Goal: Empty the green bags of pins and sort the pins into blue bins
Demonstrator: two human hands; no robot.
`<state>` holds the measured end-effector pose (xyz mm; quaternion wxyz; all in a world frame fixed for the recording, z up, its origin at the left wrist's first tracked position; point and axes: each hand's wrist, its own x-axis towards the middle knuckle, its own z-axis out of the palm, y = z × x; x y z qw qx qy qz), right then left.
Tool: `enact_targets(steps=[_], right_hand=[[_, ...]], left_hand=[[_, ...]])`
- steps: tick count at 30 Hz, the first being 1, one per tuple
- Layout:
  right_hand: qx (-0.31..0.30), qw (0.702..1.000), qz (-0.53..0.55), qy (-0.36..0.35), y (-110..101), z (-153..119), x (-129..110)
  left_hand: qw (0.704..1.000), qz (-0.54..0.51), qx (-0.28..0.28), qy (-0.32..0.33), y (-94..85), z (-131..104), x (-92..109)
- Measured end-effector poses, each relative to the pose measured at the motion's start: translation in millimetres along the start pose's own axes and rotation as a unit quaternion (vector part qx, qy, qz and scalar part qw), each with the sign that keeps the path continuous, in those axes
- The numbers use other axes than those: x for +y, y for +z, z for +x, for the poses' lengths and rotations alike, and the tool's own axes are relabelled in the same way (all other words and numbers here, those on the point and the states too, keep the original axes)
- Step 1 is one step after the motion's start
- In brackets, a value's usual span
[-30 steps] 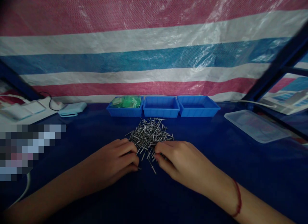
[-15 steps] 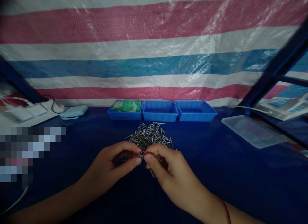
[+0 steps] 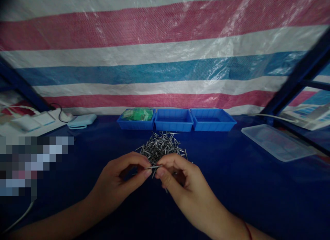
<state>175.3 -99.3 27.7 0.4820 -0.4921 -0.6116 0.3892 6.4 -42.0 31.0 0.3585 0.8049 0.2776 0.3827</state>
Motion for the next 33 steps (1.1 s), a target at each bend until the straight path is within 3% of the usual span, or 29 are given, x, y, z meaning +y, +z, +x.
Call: enact_targets(steps=[9, 17, 21, 24, 27, 30, 33], right_hand=[[0.064, 0.985, -0.106, -0.117, -6, -4, 4], [0.007, 0.938, -0.255, -0.234, -14, 0, -2], [0.037, 0.925, -0.309, -0.219, -25, 5, -2], [0.13, 0.893, -0.384, -0.198, -41, 24, 1], [0.218, 0.843, -0.45, -0.197, -59, 61, 9], [0.201, 0.802, -0.533, -0.18, -67, 96, 18], [0.203, 0.798, -0.54, -0.178, -60, 101, 21]], left_hand=[[0.998, -0.001, -0.025, -0.051, 3.6, 3, -8], [0.997, 0.014, -0.079, 0.023, 8.5, 1, -10], [0.996, 0.043, -0.075, 0.033, 4.8, 3, -9], [0.995, 0.082, -0.05, 0.012, -1.2, 8, -11], [0.992, 0.124, -0.029, -0.006, -7.5, 14, -14], [0.986, 0.166, -0.025, 0.0, -15.7, 18, -16], [0.965, 0.243, -0.094, -0.013, -25.8, 17, -14]])
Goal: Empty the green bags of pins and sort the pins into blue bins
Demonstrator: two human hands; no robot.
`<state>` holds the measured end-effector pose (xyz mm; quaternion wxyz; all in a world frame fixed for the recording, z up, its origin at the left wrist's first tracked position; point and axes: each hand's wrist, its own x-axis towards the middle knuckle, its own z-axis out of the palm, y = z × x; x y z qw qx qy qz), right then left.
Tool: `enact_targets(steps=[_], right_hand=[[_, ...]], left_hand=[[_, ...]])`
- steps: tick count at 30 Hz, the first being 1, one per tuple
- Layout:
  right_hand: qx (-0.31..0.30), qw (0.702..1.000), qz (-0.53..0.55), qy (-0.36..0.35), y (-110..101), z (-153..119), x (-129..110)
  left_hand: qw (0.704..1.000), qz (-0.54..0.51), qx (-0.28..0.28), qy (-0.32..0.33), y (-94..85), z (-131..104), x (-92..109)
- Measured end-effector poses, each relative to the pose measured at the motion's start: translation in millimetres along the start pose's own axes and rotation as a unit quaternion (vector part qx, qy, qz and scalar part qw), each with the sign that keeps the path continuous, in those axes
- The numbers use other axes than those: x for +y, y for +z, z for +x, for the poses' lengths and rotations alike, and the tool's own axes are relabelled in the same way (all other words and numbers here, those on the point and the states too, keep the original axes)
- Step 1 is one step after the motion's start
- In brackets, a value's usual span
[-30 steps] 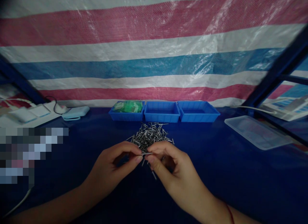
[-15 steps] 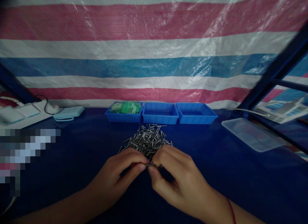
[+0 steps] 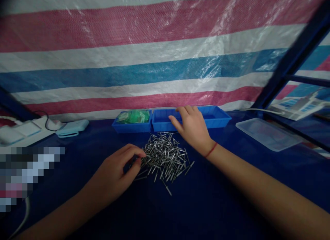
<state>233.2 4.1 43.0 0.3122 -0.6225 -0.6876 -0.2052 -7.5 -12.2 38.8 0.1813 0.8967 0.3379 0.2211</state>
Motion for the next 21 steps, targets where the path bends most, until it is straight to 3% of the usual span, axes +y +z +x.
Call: enact_targets(steps=[4, 7, 11, 15, 21], right_hand=[[-0.021, 0.996, 0.087, -0.023, -18, -33, -22], [-0.073, 0.986, 0.149, -0.019, -34, -61, -33], [-0.116, 0.967, 0.226, 0.012, -41, -75, -41], [-0.155, 0.952, 0.261, -0.028, -42, -73, -48], [-0.161, 0.94, 0.297, -0.043, -42, -75, -58]], left_hand=[[0.982, 0.101, -0.157, -0.024, -9.2, -6, 3], [0.972, 0.126, -0.197, -0.025, -8.9, -9, 6], [0.973, 0.128, -0.193, 0.007, -2.0, -11, 6], [0.969, 0.173, -0.169, 0.056, 5.1, -11, 3], [0.982, 0.146, -0.077, 0.094, 12.3, -10, 9]])
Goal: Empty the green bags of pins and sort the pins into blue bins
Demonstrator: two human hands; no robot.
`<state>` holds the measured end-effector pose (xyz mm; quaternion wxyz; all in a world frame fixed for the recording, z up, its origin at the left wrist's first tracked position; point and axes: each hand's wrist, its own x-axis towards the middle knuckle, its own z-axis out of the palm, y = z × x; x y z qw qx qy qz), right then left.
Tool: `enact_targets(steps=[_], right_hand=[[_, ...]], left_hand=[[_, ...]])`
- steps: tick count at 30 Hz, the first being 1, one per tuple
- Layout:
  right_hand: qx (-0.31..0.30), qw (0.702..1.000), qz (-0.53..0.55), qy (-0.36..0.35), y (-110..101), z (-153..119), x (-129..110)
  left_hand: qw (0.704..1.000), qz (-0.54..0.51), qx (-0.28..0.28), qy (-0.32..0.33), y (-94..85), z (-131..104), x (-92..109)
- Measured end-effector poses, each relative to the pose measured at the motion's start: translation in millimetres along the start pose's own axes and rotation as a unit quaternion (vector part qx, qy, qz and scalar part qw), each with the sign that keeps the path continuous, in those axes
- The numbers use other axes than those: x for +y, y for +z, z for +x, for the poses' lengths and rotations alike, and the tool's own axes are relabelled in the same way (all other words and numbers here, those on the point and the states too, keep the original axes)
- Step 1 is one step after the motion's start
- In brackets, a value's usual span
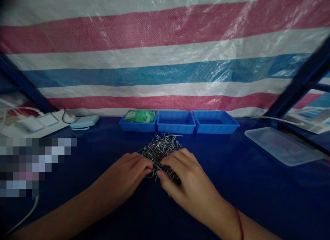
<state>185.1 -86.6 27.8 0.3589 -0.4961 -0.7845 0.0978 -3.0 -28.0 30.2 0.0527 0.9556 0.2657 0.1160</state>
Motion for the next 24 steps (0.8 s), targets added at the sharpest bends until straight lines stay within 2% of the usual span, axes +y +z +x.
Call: enact_targets(steps=[4, 8, 12, 16, 24], right_hand=[[-0.004, 0.999, 0.044, 0.011, 3, -3, -6], [-0.009, 0.995, 0.089, 0.036, 3, -6, -7], [-0.009, 0.991, 0.113, 0.069, 2, -7, -4], [-0.014, 0.988, 0.12, 0.094, 3, -7, -5], [-0.021, 0.991, 0.11, 0.071, 4, -8, -8]], left_hand=[[0.991, -0.112, 0.065, 0.026, 3.1, 0, 9], [0.947, -0.292, 0.12, -0.058, 5.0, 1, 14], [0.893, -0.413, 0.125, -0.125, 6.7, 1, 17], [0.875, -0.449, 0.11, -0.143, 8.4, 1, 17], [0.875, -0.448, 0.128, -0.134, 10.8, 1, 16]])
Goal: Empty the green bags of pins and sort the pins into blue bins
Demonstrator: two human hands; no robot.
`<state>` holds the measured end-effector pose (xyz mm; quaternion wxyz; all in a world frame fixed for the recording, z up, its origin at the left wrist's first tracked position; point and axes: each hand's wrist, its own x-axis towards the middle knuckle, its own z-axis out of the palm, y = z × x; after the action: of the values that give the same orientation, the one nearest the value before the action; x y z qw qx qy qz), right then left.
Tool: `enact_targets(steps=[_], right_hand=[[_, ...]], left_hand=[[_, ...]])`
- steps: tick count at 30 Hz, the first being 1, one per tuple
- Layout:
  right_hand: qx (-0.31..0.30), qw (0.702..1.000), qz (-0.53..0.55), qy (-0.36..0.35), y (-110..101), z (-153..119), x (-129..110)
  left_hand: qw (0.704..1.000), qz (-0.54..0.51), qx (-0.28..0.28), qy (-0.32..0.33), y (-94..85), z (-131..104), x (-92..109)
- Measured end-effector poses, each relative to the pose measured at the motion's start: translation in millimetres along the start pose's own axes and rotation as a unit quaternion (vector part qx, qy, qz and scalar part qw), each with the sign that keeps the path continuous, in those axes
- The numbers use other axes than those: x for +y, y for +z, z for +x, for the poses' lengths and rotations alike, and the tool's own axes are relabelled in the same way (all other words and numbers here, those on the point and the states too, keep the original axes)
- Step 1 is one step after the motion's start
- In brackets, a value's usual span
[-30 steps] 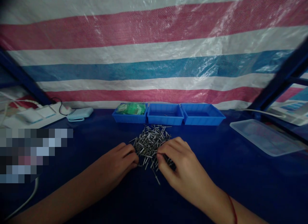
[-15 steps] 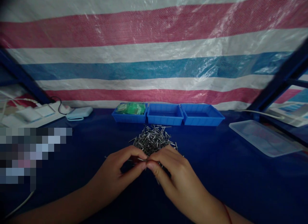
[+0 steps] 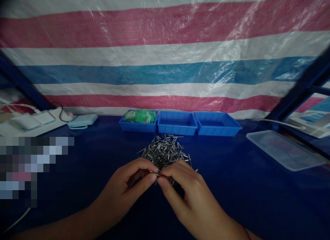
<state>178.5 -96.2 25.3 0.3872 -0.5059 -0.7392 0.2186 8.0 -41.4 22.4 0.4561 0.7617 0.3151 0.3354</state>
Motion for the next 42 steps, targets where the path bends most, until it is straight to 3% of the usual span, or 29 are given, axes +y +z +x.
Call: enact_targets(steps=[8, 13, 23, 27, 30, 33, 36, 39, 42], right_hand=[[0.071, 0.997, -0.003, 0.023, 0, 2, 6], [0.109, 0.994, -0.004, -0.004, -2, 0, 5], [0.1, 0.994, -0.021, -0.049, -5, 2, -1], [0.079, 0.99, -0.069, -0.098, -11, 5, -4], [0.115, 0.978, -0.134, -0.113, -25, 17, -1], [0.197, 0.956, -0.209, -0.064, -42, 44, 13], [0.231, 0.936, -0.266, -0.014, -54, 74, 35], [0.2, 0.94, -0.275, 0.032, -54, 86, 53], [0.195, 0.946, -0.254, 0.04, -47, 75, 58]], left_hand=[[1.0, 0.019, 0.003, 0.002, 0.9, 2, -5], [1.0, 0.027, 0.004, -0.006, 1.9, 3, -8], [0.998, 0.053, -0.018, 0.008, 2.0, 5, -5], [0.996, 0.078, -0.025, 0.046, 0.2, 4, -2], [0.985, 0.14, 0.004, 0.1, -9.9, 5, 3], [0.956, 0.234, 0.084, 0.156, -27.3, 10, 11], [0.931, 0.297, 0.149, 0.15, -46.9, 17, 18], [0.929, 0.35, 0.059, 0.102, -66.2, 19, 26], [0.919, 0.389, -0.055, 0.038, -84.2, 12, 29]])
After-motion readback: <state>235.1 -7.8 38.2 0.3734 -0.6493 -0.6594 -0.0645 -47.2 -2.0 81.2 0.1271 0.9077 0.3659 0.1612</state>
